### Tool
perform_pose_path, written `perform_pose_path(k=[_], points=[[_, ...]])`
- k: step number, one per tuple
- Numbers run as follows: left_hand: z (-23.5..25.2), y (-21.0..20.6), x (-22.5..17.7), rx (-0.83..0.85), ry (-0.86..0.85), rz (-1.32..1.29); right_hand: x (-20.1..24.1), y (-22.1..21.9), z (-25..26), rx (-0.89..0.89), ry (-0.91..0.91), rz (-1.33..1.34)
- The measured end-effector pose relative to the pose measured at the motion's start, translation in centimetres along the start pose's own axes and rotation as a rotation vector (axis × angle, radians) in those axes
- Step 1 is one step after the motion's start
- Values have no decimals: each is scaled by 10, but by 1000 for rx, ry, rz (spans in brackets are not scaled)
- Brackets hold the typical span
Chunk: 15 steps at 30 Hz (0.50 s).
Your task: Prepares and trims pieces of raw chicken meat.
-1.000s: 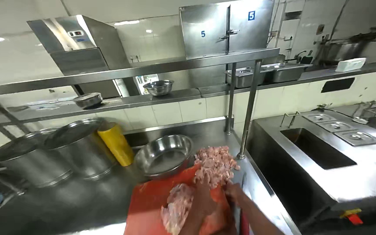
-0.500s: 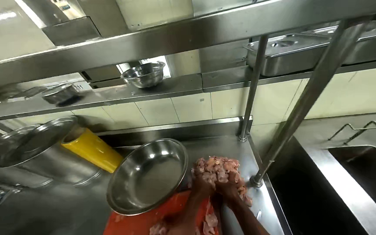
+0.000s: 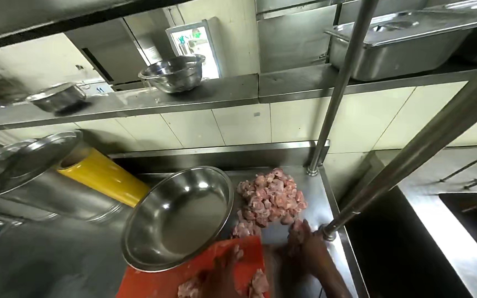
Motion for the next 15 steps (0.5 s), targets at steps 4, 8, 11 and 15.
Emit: perform_pose_path(k=[4, 8, 11, 15], points=[[-8, -12, 3, -3, 49, -84, 27, -23, 31, -219, 63, 168], [-5, -18, -1, 11, 42, -104, 68, -7, 80, -192, 258, 475], [-6, -20, 2, 26, 27, -178, 69, 9, 41, -187, 416, 531], [2, -17, 3, 18, -51, -220, 43, -44, -65, 213, 320, 125]])
Point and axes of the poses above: each hand's wrist, its own z-axis towards the middle knuckle, its own y-axis out of the back of the hand, x = y × z, the point moved 5 cm from there along z, towards the middle knuckle, and after that the axes turned 4 degrees about z, right-handed, at the moved point
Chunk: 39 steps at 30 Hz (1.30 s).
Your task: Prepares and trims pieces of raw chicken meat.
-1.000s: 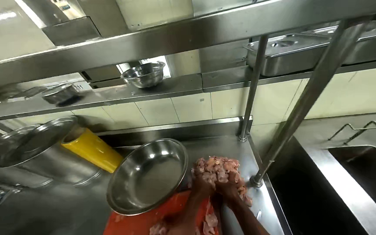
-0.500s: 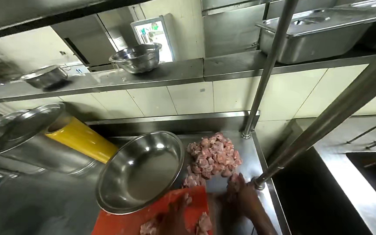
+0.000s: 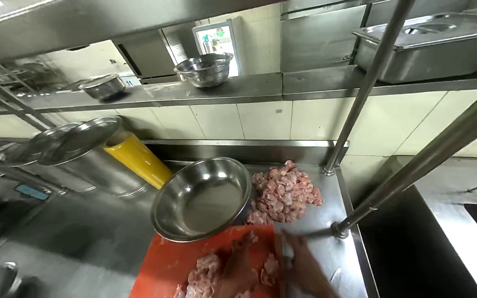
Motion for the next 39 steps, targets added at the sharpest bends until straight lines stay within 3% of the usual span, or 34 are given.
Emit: perform_pose_path(k=[2, 4, 7, 10, 12, 15, 19, 23, 27, 29, 32, 34, 37, 39], points=[[14, 1, -8, -9, -109, -46, -12, -44, -14, 33, -1, 56], [29, 6, -22, 7, -181, -68, -16, -58, -5, -91, 59, 113], [51, 27, -45, -30, -270, -153, -2, -40, 30, -219, 147, 133], [43, 55, -52, -209, -349, -753, 1, -9, 59, -383, 122, 404], [23, 74, -42, -308, -346, -856, 14, 7, 54, -422, 164, 314], [-15, 67, -4, -366, -325, -420, 36, -12, 24, -331, 379, -82], [-60, -4, 55, -61, -177, 318, 38, -88, 9, 317, 645, -372], [-70, -33, 98, -270, -68, 307, 43, -120, 9, 377, 724, -337], [-79, -29, 124, -499, -140, 237, 38, -122, 0, 401, 802, -370], [-88, -24, 145, -645, -173, 209, 33, -115, 3, 343, 831, -360], [-97, -15, 183, -715, -145, 120, 26, -92, 16, 152, 789, -364], [-96, -6, 209, -743, -81, 32, 22, -64, 35, -12, 675, -323], [-100, 6, 235, -844, 35, -136, 10, -16, 65, -398, 517, -206], [-100, 10, 247, -939, 60, -282, 22, 8, 63, -529, 419, -237]])
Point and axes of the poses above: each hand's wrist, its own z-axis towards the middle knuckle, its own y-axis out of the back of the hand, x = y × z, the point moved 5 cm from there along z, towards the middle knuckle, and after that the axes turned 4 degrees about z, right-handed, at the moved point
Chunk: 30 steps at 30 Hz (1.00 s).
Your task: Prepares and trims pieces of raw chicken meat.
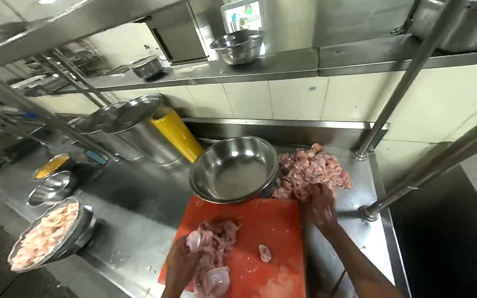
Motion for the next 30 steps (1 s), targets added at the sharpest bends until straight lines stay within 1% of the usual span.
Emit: perform_pose_path(k=[1, 2, 4, 5, 6, 8, 10, 11, 12, 13, 15, 16, 17, 18, 20, 22, 24, 25, 26, 28, 30], points=[[1, 1, 7, -32, 47, -75, 9, 2, -3, 38, 13, -40], [1, 2, 16, -47, 109, -152, 20, -4, -15, 136, 43, -50], [1, 5, 29, -73, 246, -347, 55, -25, -54, 521, 39, 13], [1, 7, 34, -91, 299, -443, 74, -39, -79, 651, 36, 51], [0, 9, 37, -93, 329, -514, 91, -53, -105, 698, 50, 72], [-5, 9, 37, -21, 285, -559, 123, -74, -145, 701, 63, 64], [-19, 2, 31, 114, 152, -507, 139, -86, -164, 599, 68, 71], [-27, 0, 27, 164, 48, -433, 137, -87, -162, 516, 48, 80], [-34, -1, 23, 174, -73, -328, 131, -86, -152, 414, 0, 91], [-42, -2, 20, 152, -181, -205, 123, -79, -137, 310, -64, 71], [-60, -5, 13, 126, -357, -4, 112, -62, -106, 135, -107, -32], [-68, -9, 10, 148, -417, 39, 115, -55, -93, 137, -118, -98], [-72, -13, 8, 161, -454, 69, 126, -55, -83, 176, -122, -158], [-73, -19, 10, 165, -477, 92, 144, -61, -75, 253, -122, -196], [-62, -21, 20, 148, -512, 82, 187, -92, -70, 432, -129, -153], [-42, -11, 36, 70, -564, 14, 219, -135, -73, 583, -175, -52], [-21, 1, 61, 65, -575, -58, 238, -173, -84, 641, -215, -78], [-8, 9, 77, 68, -559, -90, 247, -183, -87, 619, -259, -91], [9, 19, 93, 81, -511, -127, 252, -186, -86, 578, -311, -48], [44, 42, 126, 150, -330, -229, 254, -183, -87, 476, -390, 173], [73, 68, 153, 186, -120, -261, 258, -167, -94, 382, -418, 356]])
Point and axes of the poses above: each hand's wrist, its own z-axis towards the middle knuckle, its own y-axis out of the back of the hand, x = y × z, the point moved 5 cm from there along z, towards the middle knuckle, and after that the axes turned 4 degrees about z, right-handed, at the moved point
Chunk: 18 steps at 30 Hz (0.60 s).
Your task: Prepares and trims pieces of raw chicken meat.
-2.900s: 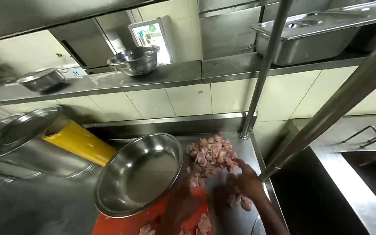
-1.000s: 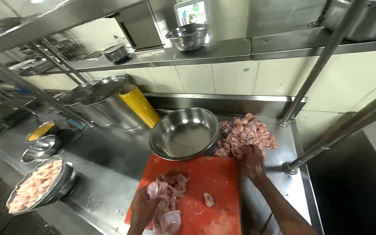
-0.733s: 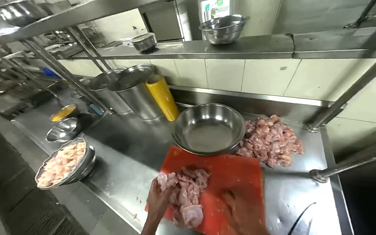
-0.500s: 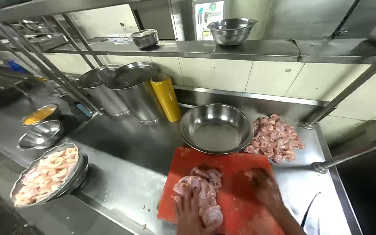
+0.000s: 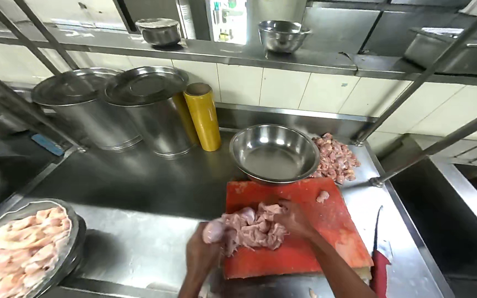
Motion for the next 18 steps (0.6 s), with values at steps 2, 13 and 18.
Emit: perform_pose_path(k=[2, 13, 18], points=[[18, 24, 13, 10, 119, 37, 20, 20, -20, -21, 33, 91], [-11, -102, -131, 513, -622, 322, -15, 92, -71, 46, 342, -586], [-7, -101, -100, 325, -530, 620, -135, 162, -144, -288, -29, -312]])
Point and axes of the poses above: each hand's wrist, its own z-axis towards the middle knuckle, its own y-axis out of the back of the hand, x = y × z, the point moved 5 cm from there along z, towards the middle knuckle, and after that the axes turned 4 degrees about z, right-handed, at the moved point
